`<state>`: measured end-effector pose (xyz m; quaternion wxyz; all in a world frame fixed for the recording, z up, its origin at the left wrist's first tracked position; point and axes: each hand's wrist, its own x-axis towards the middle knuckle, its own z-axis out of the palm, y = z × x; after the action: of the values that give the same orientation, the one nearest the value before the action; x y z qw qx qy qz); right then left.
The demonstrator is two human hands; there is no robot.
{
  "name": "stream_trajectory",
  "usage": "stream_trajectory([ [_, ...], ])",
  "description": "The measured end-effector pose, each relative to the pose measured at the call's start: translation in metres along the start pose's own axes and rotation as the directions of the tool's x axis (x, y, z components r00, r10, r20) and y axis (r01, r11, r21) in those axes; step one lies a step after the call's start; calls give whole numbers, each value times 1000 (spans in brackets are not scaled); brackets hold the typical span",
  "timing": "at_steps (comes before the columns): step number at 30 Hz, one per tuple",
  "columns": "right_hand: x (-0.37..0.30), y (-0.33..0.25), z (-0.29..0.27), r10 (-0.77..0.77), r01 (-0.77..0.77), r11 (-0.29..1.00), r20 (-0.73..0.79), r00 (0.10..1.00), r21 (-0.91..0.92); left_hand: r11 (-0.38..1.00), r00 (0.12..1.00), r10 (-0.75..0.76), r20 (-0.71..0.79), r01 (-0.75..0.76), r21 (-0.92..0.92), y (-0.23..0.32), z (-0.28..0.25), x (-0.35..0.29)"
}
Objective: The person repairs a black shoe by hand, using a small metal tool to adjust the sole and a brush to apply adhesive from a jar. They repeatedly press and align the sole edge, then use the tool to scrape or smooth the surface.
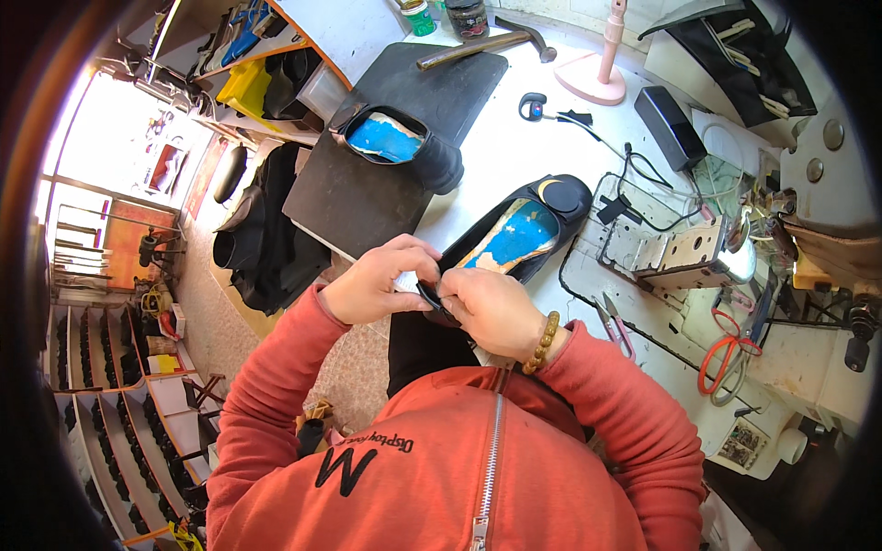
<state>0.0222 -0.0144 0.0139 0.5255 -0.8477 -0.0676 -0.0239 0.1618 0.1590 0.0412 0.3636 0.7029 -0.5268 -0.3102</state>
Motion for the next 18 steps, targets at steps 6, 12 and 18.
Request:
stream_trajectory([
  [6,-12,-3,2,-69,59,983,-53,996,-173,924,967,202,154,-240,299,0,-2,19],
  [12,-31,-6,-3,-44,32,988,-76,996,-153,923,958,272,94,-287,254,2,14,22],
  [18,-36,-14,12,-48,-10,963,-207,977,-269,930,950,304,73,-312,195,6,22,18],
])
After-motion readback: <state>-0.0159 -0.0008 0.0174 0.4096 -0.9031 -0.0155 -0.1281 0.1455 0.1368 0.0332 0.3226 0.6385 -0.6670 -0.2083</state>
